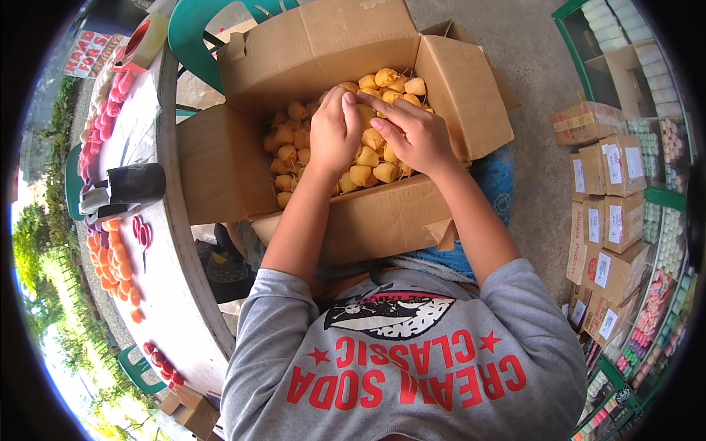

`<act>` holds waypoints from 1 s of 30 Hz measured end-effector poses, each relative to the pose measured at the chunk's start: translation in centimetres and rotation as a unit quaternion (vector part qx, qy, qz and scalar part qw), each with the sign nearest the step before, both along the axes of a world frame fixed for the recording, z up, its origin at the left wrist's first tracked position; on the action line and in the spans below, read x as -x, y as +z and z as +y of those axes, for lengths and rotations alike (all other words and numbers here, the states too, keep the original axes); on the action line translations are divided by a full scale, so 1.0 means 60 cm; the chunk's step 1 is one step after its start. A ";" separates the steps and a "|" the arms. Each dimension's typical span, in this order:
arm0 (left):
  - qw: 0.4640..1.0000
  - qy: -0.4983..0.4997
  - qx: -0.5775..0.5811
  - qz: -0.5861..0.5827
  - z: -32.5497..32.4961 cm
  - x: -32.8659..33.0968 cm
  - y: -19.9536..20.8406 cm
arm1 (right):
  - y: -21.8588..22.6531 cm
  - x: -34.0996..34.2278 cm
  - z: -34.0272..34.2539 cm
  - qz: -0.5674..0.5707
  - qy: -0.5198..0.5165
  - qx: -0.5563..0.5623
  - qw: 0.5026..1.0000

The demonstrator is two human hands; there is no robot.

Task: The person trims the stems and outer husks of small yellow fruits using a utility knife and then switches to scissors. The person works over a cardboard box, placing trimmed fruits back into the box while discarding the removed parts.

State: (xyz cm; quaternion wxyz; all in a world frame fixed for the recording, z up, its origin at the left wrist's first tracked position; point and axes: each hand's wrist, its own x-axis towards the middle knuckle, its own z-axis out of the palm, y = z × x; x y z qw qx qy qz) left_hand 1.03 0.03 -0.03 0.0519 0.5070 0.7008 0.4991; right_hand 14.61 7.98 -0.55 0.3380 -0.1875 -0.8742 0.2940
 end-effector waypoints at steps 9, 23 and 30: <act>0.813 0.285 0.389 0.325 -0.042 0.084 -0.054 | -0.052 -0.011 0.052 0.062 -0.170 0.324 0.928; 0.850 -0.342 0.302 0.261 0.029 -0.065 -0.108 | -0.046 -0.016 0.043 0.079 -0.161 0.303 0.936; 0.873 -0.313 0.226 -0.297 0.010 -0.012 0.004 | -0.026 -0.023 0.035 0.156 -0.112 0.407 0.893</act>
